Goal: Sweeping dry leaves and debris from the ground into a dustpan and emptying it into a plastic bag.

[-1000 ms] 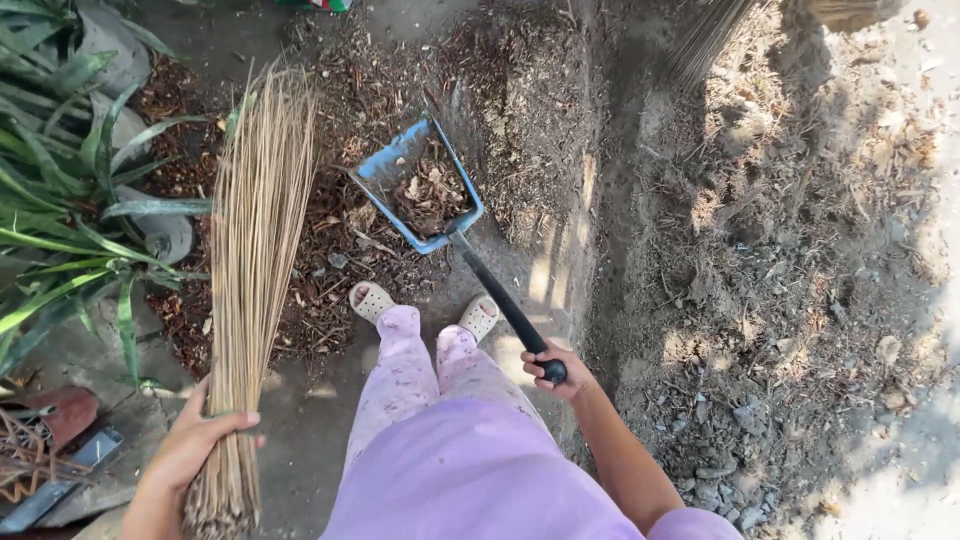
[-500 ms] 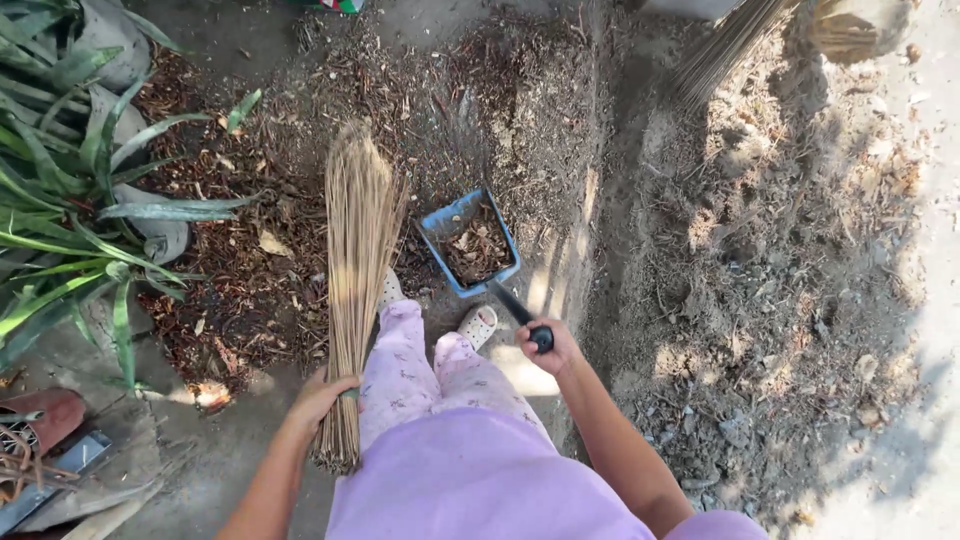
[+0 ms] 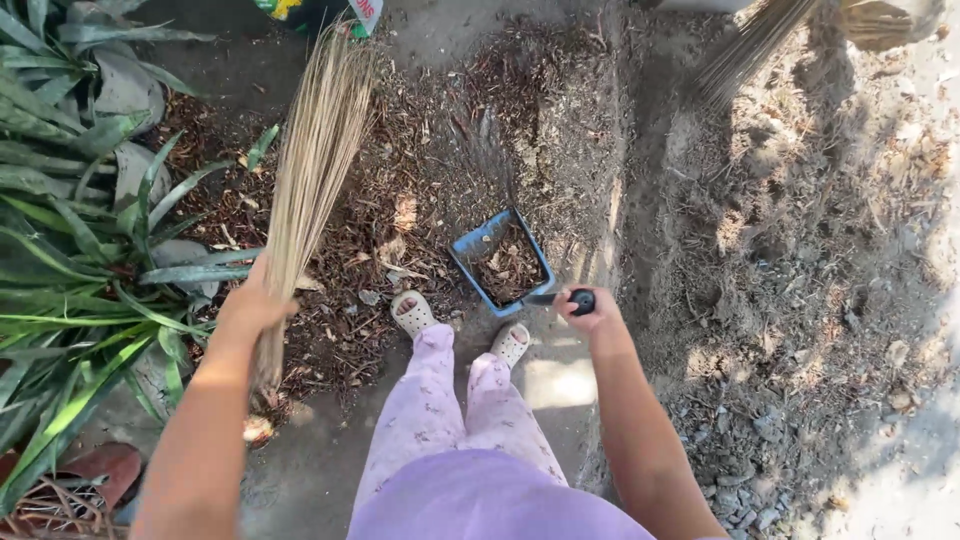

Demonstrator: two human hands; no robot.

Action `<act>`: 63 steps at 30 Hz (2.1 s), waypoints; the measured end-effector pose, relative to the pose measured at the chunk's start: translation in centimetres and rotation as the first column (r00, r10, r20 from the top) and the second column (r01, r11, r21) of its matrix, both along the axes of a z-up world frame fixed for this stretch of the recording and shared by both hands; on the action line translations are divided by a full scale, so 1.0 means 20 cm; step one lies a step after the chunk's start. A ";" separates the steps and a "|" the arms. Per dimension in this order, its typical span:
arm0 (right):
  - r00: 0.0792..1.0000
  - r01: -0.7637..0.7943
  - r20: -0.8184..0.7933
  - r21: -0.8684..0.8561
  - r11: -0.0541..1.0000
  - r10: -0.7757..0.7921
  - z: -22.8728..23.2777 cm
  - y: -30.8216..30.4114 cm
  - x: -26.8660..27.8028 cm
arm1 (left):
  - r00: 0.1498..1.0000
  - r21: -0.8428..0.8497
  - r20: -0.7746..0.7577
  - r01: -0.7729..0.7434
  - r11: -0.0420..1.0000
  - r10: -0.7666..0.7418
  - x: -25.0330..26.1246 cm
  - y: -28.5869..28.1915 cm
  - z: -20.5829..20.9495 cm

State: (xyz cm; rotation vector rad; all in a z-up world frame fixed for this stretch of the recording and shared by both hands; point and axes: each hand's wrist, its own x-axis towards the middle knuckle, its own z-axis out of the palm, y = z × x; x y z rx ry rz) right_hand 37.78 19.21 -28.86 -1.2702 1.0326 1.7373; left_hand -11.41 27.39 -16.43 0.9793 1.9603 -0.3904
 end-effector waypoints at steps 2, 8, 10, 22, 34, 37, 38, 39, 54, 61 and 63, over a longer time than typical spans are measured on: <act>0.999 0.032 -0.009 -0.008 0.999 -0.033 -0.03 0.02 -0.01 | 0.994 -0.003 -0.036 0.107 0.994 -0.107 0.04 0.14 -0.14; 0.998 0.040 0.054 -0.018 0.999 -0.039 -0.04 0.07 -0.09 | 0.968 -0.168 0.188 0.198 0.966 -0.166 0.19 0.11 -0.42; 0.998 0.010 0.068 0.007 1.000 -0.010 -0.04 0.11 -0.10 | 0.911 -0.336 0.160 0.413 0.846 -0.381 0.18 0.05 -0.20; 0.934 -0.032 0.344 -0.178 0.983 0.093 0.07 0.25 -0.26 | 0.984 -0.274 -0.093 0.124 0.954 -0.155 -0.19 0.32 0.58; 0.968 -0.088 0.231 -0.040 0.995 0.095 -0.19 0.21 -0.22 | 0.870 -0.345 0.153 0.491 0.800 -0.468 0.23 0.29 -0.30; 0.967 -0.084 0.240 -0.031 0.996 0.089 -0.30 0.18 -0.20 | 0.822 -0.408 0.197 0.564 0.718 -0.534 0.03 0.05 -0.15; 0.968 -0.086 0.235 -0.032 0.996 0.091 -0.28 0.19 -0.21 | 0.825 -0.412 0.194 0.560 0.719 -0.532 -0.03 0.05 0.02; 0.964 -0.105 0.244 -0.033 0.994 0.110 -0.27 0.20 -0.22 | 0.845 -0.426 0.145 0.524 0.738 -0.515 -0.09 0.05 0.18; 0.950 -0.086 0.295 -0.065 0.994 0.101 -0.26 0.21 -0.23 | 0.928 -0.283 0.190 0.364 0.887 -0.320 0.01 0.22 -0.56; 0.955 -0.026 0.292 -0.090 0.996 0.051 -0.14 0.20 -0.26 | 0.831 -0.410 0.350 0.552 0.726 -0.433 0.27 -0.16 -0.01; 0.956 0.010 0.290 -0.199 0.980 0.049 0.08 0.26 -0.33 | 0.826 -0.438 0.326 0.564 0.700 -0.461 0.13 -0.16 0.20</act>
